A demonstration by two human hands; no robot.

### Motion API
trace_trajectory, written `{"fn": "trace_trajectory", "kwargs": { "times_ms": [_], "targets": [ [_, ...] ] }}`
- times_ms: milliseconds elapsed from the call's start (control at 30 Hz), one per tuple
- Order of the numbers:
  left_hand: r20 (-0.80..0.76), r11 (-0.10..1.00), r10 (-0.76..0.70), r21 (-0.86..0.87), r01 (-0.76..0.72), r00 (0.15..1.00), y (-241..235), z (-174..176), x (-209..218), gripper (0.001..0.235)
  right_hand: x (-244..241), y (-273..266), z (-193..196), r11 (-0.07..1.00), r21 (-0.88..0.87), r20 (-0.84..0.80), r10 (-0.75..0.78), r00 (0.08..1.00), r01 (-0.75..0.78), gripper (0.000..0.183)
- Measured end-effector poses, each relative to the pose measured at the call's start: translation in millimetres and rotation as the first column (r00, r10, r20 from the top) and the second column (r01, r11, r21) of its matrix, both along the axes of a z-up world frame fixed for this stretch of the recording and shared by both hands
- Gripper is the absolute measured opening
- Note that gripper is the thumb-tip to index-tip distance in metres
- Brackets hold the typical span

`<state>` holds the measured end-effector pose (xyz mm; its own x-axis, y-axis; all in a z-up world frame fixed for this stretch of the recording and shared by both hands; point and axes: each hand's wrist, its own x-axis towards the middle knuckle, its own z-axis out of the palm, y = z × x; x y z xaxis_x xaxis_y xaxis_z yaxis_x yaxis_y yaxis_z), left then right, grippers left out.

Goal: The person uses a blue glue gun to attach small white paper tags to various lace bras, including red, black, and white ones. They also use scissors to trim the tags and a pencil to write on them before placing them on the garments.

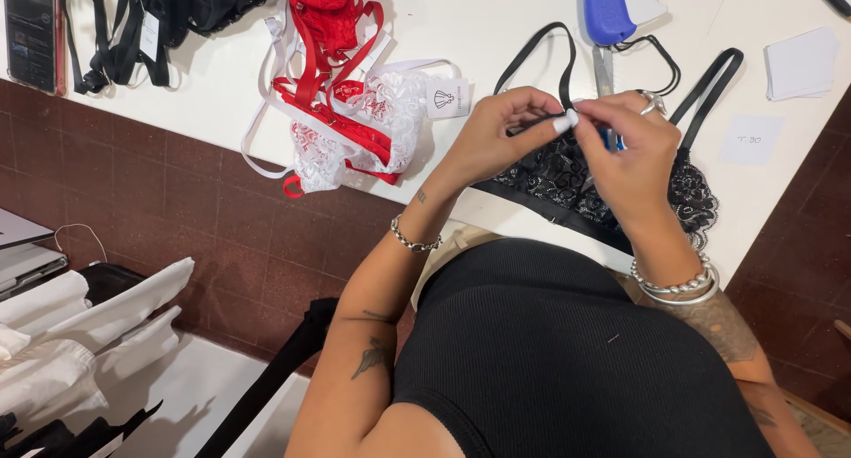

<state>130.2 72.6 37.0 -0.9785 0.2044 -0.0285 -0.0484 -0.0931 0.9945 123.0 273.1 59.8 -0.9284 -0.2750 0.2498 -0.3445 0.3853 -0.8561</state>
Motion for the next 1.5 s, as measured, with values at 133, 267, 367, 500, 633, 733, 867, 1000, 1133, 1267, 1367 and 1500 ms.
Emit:
{"fn": "trace_trajectory", "kwargs": {
  "times_ms": [133, 267, 367, 500, 633, 733, 867, 1000, 1133, 1267, 1367, 1500],
  "targets": [
    [0.033, 0.987, 0.003, 0.158, -0.008, 0.999, 1, -25, -2, 0.029, 5, -5, 3, 1.000, -0.005, -0.217, 0.028, 0.976, -0.030, 0.012],
    [0.047, 0.974, 0.026, 0.225, -0.036, 0.999, 8, -38, -2, 0.033, 9, -11, 2, 1.000, 0.021, -0.369, -0.005, 0.929, 0.013, 0.013],
    [0.073, 0.957, 0.060, 0.279, -0.078, 0.996, 11, -43, 2, 0.022, 12, -11, -3, 0.999, 0.005, -0.420, -0.028, 0.907, 0.033, 0.012],
    [0.050, 0.953, 0.068, 0.291, -0.080, 0.996, 13, -35, 3, 0.022, 13, -8, -10, 0.999, -0.011, -0.414, -0.046, 0.909, 0.046, 0.012],
    [0.052, 0.951, 0.095, 0.291, -0.106, 0.994, 13, -53, 3, 0.016, 10, -4, -21, 0.988, -0.153, -0.244, -0.040, 0.969, 0.002, 0.004],
    [0.022, 0.954, 0.099, 0.281, -0.101, 0.995, 13, -53, 2, 0.012, 6, -2, -16, 0.968, -0.248, -0.012, -0.036, 0.999, 0.032, 0.013],
    [-0.073, 0.965, 0.101, 0.250, -0.080, 0.992, 13, -45, 1, 0.009, -6, 5, -23, 0.904, -0.422, 0.336, 0.085, 0.938, 0.069, 0.007],
    [-0.085, 0.961, 0.092, 0.267, -0.066, 0.992, 11, -37, 0, 0.010, -10, 9, -24, 0.862, -0.504, 0.434, 0.211, 0.876, 0.043, 0.010],
    [-0.098, 0.966, 0.088, 0.252, -0.061, 0.991, 9, -35, -2, 0.009, -12, 13, -30, 0.850, -0.527, 0.499, 0.301, 0.812, 0.009, 0.010],
    [-0.113, 0.970, 0.100, 0.233, -0.072, 0.988, 7, -35, -3, 0.008, -10, 8, -28, 0.829, -0.556, 0.534, 0.301, 0.790, 0.060, 0.008],
    [-0.102, 0.968, 0.108, 0.236, -0.081, 0.989, 7, -31, -1, 0.007, -10, 9, -42, 0.814, -0.573, 0.549, 0.294, 0.782, 0.097, 0.008],
    [-0.110, 0.971, 0.120, 0.219, -0.094, 0.987, 9, -33, -1, 0.006, -12, 6, -45, 0.813, -0.574, 0.532, 0.279, 0.799, 0.098, 0.008]
  ]
}}
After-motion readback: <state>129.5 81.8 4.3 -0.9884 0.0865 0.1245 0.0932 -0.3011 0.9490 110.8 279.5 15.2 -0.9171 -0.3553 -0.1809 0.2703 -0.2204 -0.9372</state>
